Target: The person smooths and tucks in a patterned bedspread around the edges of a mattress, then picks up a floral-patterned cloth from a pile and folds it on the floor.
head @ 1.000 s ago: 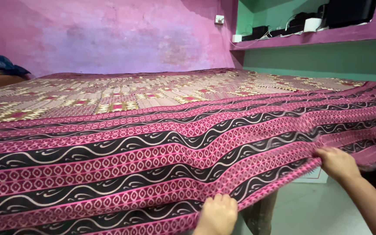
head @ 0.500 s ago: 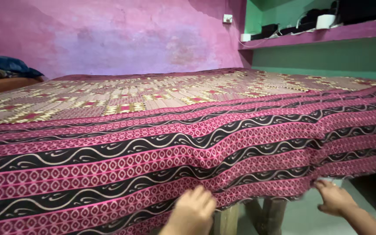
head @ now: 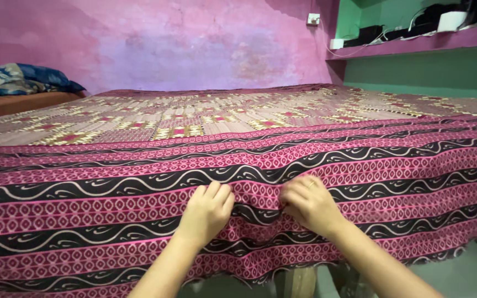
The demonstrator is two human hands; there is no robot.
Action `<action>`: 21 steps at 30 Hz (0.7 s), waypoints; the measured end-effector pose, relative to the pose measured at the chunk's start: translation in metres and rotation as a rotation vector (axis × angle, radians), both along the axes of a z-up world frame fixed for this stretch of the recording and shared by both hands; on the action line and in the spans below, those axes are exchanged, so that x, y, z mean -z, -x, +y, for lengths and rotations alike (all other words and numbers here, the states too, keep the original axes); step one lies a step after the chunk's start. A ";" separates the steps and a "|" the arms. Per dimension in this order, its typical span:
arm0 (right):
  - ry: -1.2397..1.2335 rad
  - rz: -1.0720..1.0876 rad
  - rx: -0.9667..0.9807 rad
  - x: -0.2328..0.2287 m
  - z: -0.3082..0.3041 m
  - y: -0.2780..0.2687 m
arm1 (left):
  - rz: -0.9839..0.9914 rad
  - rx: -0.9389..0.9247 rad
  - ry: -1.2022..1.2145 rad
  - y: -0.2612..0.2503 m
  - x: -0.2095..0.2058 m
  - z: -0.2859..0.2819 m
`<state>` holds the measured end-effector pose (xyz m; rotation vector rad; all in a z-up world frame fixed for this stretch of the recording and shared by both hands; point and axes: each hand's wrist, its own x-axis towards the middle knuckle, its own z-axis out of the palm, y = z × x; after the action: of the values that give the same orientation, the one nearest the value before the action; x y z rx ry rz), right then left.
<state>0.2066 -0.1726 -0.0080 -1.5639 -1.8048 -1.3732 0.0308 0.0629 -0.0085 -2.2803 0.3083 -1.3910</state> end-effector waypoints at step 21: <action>-0.220 0.110 0.203 -0.019 -0.047 -0.016 | 0.202 0.138 0.380 0.010 -0.001 -0.014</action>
<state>0.2227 -0.2197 0.0109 -1.7025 -1.4098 -1.4865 0.0204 0.0491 -0.0074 -2.7672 0.2893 -1.3822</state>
